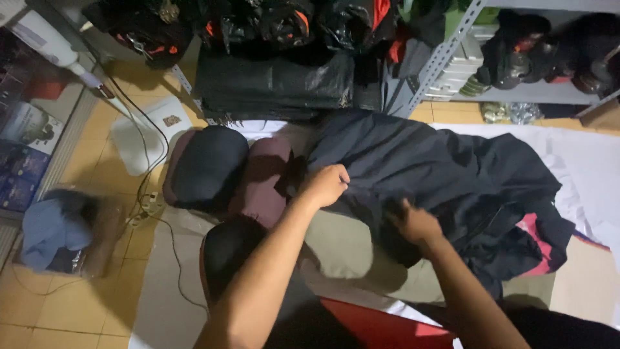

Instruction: The person folds a dark-colored jacket on a beige surface. They smooth the fabric, fold the sleeves inward, and fold the garment in half by hand.

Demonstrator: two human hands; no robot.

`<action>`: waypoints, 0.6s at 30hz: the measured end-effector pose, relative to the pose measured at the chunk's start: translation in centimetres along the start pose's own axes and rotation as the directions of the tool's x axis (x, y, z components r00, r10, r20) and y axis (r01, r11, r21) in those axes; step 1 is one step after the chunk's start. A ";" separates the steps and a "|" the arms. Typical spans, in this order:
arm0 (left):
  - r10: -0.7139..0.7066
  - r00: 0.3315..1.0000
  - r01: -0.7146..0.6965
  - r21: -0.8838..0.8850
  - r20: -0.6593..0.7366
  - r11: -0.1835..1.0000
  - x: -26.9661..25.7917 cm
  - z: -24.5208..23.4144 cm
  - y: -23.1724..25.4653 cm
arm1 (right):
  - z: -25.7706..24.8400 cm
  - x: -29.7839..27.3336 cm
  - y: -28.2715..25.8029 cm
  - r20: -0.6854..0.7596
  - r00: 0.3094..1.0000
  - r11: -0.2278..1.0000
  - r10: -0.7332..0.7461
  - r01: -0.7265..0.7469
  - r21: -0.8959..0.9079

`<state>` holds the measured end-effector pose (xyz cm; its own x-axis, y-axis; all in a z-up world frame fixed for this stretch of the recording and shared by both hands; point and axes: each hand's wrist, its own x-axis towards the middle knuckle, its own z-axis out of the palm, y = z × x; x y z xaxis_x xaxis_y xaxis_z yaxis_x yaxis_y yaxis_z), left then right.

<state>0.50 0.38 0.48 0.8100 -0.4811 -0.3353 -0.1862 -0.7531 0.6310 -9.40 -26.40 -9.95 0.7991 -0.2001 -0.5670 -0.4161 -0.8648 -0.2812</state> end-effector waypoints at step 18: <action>-0.177 0.382 0.396 -0.012 -0.907 0.918 9.9 -31.6 -31.7 | 7.2 5.4 6.0 -0.080 0.971 0.969 0.227 -0.234 -0.085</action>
<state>32.03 33.65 -0.71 0.8468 0.3564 0.3948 0.1569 -0.8767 0.4548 -10.71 -29.30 -20.28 0.7157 -0.4274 -0.5523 -0.5530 -0.8299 -0.0744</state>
